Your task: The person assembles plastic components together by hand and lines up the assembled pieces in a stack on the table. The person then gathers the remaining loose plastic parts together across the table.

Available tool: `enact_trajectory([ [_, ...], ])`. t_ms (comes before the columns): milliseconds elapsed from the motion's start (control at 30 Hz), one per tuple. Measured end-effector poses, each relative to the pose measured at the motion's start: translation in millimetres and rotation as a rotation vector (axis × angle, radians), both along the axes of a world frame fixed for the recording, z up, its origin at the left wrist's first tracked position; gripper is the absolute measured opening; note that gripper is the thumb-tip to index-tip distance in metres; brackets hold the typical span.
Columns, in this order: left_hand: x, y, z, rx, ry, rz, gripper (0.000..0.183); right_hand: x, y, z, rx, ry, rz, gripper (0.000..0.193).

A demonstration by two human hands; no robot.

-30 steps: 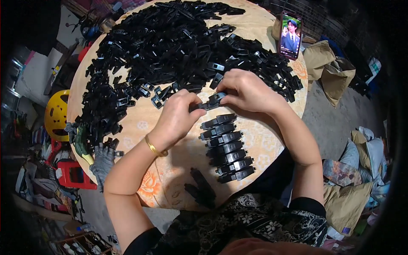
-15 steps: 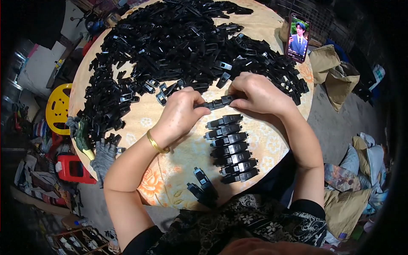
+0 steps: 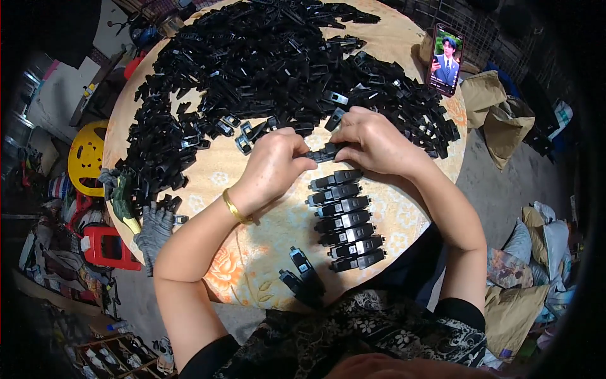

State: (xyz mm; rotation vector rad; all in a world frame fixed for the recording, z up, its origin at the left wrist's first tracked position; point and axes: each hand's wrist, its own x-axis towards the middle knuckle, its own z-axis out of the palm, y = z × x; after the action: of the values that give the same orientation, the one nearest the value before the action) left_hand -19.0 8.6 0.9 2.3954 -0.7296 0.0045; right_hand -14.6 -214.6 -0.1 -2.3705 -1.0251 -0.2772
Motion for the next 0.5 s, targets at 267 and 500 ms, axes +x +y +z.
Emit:
enact_trajectory([
  [267, 10.4, 2.8, 15.0, -0.021, 0.283, -0.225, 0.027, 0.0, -1.2, 1.9, 0.034, 0.325, 0.184, 0.025],
  [500, 66.6, 60.3, 11.2, 0.27, -0.548, 0.297, 0.021, 8.3, 22.3, -6.8, 0.061, -0.205, 0.008, 0.029],
])
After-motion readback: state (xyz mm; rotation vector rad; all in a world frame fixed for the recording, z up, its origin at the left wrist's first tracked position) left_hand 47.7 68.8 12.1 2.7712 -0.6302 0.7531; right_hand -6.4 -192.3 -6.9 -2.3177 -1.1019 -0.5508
